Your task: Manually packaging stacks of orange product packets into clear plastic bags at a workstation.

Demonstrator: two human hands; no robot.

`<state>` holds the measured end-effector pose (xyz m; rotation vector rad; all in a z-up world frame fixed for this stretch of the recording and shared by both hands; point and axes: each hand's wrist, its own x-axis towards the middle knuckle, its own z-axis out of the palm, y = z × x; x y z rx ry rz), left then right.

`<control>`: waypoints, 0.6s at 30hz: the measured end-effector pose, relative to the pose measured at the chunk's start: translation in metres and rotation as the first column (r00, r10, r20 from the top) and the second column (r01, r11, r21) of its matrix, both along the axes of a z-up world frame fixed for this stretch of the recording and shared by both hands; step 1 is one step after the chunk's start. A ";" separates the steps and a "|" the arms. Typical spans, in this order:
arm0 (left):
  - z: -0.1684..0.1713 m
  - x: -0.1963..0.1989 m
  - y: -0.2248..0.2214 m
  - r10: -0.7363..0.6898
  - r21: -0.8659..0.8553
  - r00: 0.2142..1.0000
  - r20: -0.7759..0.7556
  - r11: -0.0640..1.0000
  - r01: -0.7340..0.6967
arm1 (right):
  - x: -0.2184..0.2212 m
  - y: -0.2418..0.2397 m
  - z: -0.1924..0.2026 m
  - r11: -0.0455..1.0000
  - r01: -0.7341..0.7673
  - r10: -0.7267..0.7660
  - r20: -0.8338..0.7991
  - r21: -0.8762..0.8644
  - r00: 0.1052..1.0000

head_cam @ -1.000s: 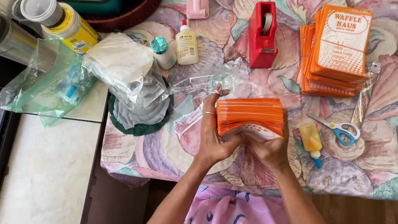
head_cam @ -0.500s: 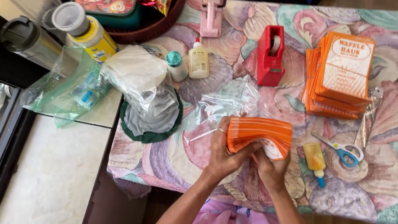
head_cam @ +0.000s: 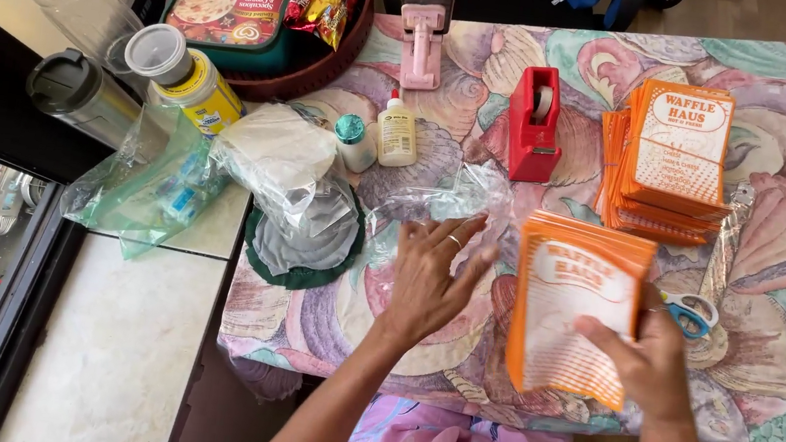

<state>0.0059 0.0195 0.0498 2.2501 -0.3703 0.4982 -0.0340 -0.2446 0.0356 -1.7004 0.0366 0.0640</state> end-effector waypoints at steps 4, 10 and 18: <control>-0.001 0.014 -0.001 0.112 0.244 0.953 0.281 0.952 -0.184 | -0.017 -0.026 -0.007 0.998 0.069 -0.069 0.061 0.008 0.996; 0.012 0.017 -0.004 -0.255 0.227 0.960 0.114 0.948 0.225 | -0.010 -0.027 -0.019 0.989 -0.142 0.143 -0.031 0.026 0.989; 0.039 -0.008 -0.007 -0.429 0.432 0.868 -0.251 0.753 0.497 | 0.001 -0.018 -0.016 0.804 -0.316 0.391 0.048 -0.504 0.919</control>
